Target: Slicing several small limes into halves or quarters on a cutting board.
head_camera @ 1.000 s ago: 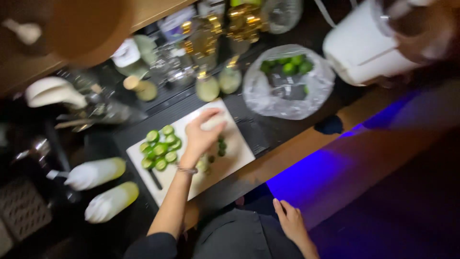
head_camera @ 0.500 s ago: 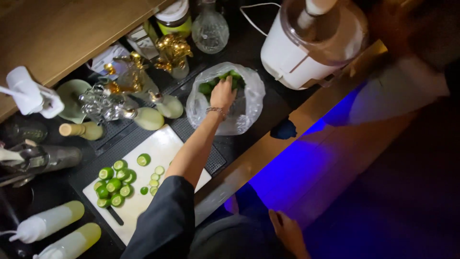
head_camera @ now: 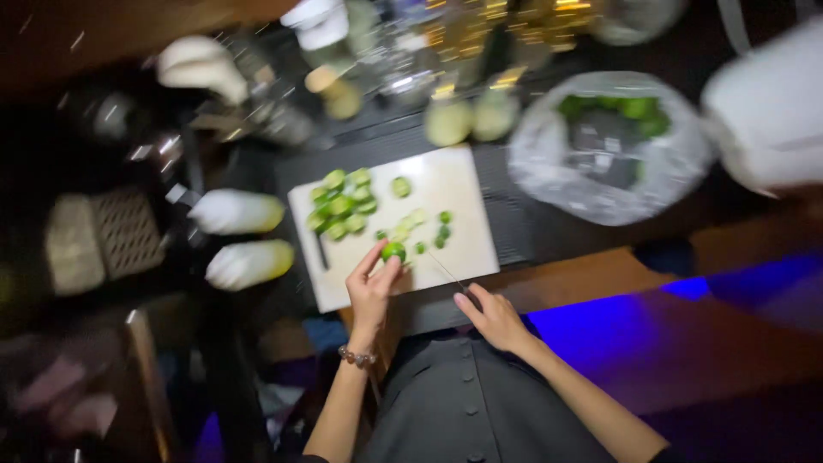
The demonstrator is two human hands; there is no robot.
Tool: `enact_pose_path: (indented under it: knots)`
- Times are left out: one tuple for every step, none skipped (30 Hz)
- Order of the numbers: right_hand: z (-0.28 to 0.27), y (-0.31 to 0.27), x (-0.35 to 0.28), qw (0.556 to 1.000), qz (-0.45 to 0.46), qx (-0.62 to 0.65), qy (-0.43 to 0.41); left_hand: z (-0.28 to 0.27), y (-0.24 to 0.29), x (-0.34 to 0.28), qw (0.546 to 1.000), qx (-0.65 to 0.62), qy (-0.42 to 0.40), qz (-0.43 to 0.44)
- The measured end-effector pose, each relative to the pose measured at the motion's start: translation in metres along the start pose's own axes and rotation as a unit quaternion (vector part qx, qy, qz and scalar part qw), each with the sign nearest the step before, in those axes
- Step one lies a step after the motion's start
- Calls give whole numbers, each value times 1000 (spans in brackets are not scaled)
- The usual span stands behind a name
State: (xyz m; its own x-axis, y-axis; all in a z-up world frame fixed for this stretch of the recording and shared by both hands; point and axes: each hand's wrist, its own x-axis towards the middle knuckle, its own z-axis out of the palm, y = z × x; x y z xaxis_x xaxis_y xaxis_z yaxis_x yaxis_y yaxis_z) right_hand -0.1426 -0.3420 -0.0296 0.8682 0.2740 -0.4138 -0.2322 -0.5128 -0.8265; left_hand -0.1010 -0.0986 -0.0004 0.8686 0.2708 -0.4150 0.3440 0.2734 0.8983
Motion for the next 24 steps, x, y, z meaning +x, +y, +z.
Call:
enact_pose_path:
  knots:
    - [11, -20, 10, 998, 29, -9, -50, -24, -9, -5, 998, -5, 42, -45]
    - [26, -27, 17, 997, 23, -16, -69, -37, -11, -7, 997, -12, 62, -44]
    - [41, -34, 24, 998, 21, -5, -62, -48, -15, -9, 991, 104, 73, 30]
    - [55, -41, 27, 998, 20, 6, -54, -60, -17, -14, 967, 221, 81, 98]
    - [69, -34, 28, 997, 15, 0, -72, -69, -19, -18, 966, 218, 100, 94]
    - [81, -28, 31, 996, 50, -18, -78, -75, -19, -18, 926, 299, 108, 203]
    - [90, -23, 34, 992, 84, -37, -84, -80, -18, -17, 868, 377, 112, 305]
    - [91, -34, 33, 992, 80, -42, -88, -86, -18, -16, 868, 375, 118, 305]
    - [89, -44, 32, 993, 77, -40, -79, -90, -18, -14, 866, 367, 107, 322]
    - [88, -53, 29, 994, 77, -37, -67, -93, -19, -13, 865, 359, 92, 338]
    - [91, -55, 31, 994, 76, -39, -68, -96, -19, -14, 866, 357, 95, 337]
    - [94, -56, 32, 995, 54, -26, -78, -99, -18, -14, 867, 360, 72, 339]
    - [96, -56, 33, 996, 31, -12, -87, -101, -18, -14, 867, 362, 48, 340]
    - [100, -59, 33, 996, 34, -13, -83, -102, -16, -13, 868, 360, 44, 340]
    - [103, -61, 34, 997, 0, -8, -76, -102, -14, -12, 868, 353, 44, 346]
    - [105, -62, 32, 997, -33, -4, -70, -101, -13, -12, 869, 346, 44, 351]
    - [104, -66, 35, 997, -29, -6, -67, -101, -14, -10, 871, 344, 41, 350]
    - [104, -71, 36, 996, 7, -45, -75, -102, -14, -10, 871, 348, 38, 344]
    - [104, -75, 37, 992, 43, -84, -84, -103, -15, -10, 871, 353, 34, 339]
    - [104, -77, 38, 992, 46, -84, -84, -104, -15, -9, 872, 353, 33, 337]
    - [103, -79, 38, 991, 43, -99, -80, -105, -15, -8, 873, 347, 36, 342]
    - [102, -80, 38, 990, 40, -114, -75, -105, -16, -8, 873, 340, 37, 347]
    - [102, -81, 36, 990, 44, -115, -75, -106, -17, -7, 875, 338, 35, 345]
    - [101, -82, 36, 990, 40, -118, -72, -106, -18, -5, 872, 338, 31, 352]
